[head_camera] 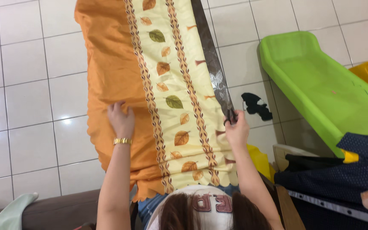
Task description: The person cuts a patterned fabric laid on a table using scissors. They hold the fabric steady with one hand and cut along the edge with the other, occasionally adjusting the fabric position.
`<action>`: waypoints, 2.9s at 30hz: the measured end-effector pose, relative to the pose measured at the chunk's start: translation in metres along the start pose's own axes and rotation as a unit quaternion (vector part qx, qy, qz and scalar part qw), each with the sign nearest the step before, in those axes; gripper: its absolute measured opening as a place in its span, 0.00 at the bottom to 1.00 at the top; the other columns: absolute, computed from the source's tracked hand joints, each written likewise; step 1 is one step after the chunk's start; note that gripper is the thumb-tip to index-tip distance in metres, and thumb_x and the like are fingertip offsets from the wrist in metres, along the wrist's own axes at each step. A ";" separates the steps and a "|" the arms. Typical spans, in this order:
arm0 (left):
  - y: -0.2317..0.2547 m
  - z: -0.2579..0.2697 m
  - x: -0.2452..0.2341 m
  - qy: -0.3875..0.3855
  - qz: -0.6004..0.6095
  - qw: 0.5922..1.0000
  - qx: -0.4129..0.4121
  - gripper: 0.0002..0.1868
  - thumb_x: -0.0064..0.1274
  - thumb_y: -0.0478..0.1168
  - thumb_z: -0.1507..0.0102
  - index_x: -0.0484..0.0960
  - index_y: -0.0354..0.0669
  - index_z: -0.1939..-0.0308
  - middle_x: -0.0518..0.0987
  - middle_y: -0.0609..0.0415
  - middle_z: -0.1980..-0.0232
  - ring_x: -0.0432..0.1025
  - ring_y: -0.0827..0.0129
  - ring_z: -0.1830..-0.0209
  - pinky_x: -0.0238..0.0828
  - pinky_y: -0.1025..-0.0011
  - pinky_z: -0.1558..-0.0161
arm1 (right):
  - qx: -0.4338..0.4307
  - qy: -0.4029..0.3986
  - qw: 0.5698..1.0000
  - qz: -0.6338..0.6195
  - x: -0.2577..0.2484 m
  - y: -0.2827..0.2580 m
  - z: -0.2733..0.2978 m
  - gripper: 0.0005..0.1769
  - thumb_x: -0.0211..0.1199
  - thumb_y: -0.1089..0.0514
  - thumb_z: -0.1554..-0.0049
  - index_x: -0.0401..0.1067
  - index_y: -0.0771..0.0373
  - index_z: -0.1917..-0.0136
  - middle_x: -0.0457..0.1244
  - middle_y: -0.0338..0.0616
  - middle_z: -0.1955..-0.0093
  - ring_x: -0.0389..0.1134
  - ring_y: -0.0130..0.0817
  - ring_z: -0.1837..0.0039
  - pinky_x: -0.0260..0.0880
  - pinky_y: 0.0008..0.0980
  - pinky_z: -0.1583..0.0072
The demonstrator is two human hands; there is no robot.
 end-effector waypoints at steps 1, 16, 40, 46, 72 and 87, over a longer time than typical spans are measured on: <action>0.004 -0.012 0.010 -0.009 0.016 1.000 -0.006 0.14 0.60 0.36 0.39 0.81 0.39 0.49 0.76 0.44 0.48 0.69 0.50 0.44 0.67 0.57 0.42 | -0.038 0.000 0.998 -0.040 0.003 -0.015 -0.006 0.20 0.70 0.60 0.46 0.67 0.61 0.42 0.69 0.47 0.57 0.73 0.39 0.55 0.72 0.39 0.51; -0.011 -0.297 0.129 0.023 0.040 0.998 0.038 0.07 0.55 0.34 0.36 0.84 0.42 0.54 0.80 0.47 0.55 0.74 0.52 0.51 0.70 0.59 0.47 | -0.339 -0.221 0.911 0.074 0.288 -0.196 -0.204 0.34 0.65 0.65 0.50 0.64 0.63 0.30 0.63 0.56 0.34 0.59 0.53 0.28 0.55 0.52 0.28; -0.042 -0.518 0.163 -0.180 -0.240 0.890 0.344 0.06 0.61 0.39 0.45 0.85 0.46 0.64 0.78 0.43 0.45 0.66 0.50 0.40 0.62 0.49 0.39 | -0.424 -0.220 0.878 -0.004 0.396 -0.267 -0.276 0.30 0.62 0.63 0.51 0.69 0.61 0.34 0.66 0.45 0.37 0.62 0.41 0.28 0.46 0.56 0.21; -0.053 -0.510 0.149 -0.369 0.044 0.925 0.074 0.32 0.68 0.52 0.43 0.74 0.46 0.41 0.80 0.46 0.42 0.66 0.56 0.31 0.64 0.61 0.35 | -0.423 -0.214 0.880 0.017 0.397 -0.268 -0.273 0.24 0.61 0.65 0.53 0.71 0.60 0.41 0.68 0.41 0.38 0.65 0.38 0.29 0.47 0.57 0.22; 0.064 -0.483 0.207 -0.473 -0.085 0.818 0.316 0.13 0.62 0.49 0.37 0.89 0.46 0.58 0.85 0.45 0.58 0.79 0.56 0.58 0.76 0.61 0.48 | -0.428 -0.218 0.876 0.040 0.398 -0.269 -0.272 0.26 0.64 0.64 0.53 0.70 0.59 0.40 0.67 0.40 0.37 0.62 0.39 0.29 0.47 0.57 0.22; 0.024 -0.552 0.218 -0.404 -0.277 0.851 0.190 0.14 0.63 0.43 0.46 0.90 0.55 0.56 0.85 0.52 0.48 0.75 0.56 0.41 0.57 0.42 0.34 | -0.425 -0.217 0.877 0.054 0.403 -0.266 -0.272 0.25 0.63 0.63 0.52 0.70 0.59 0.39 0.67 0.39 0.37 0.62 0.39 0.29 0.47 0.56 0.22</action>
Point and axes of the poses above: each hand's wrist, its own z-axis away from the middle knuckle, its own x-axis out of the palm, y = z × x, the point moved 3 cm from there along -z, towards the middle knuckle
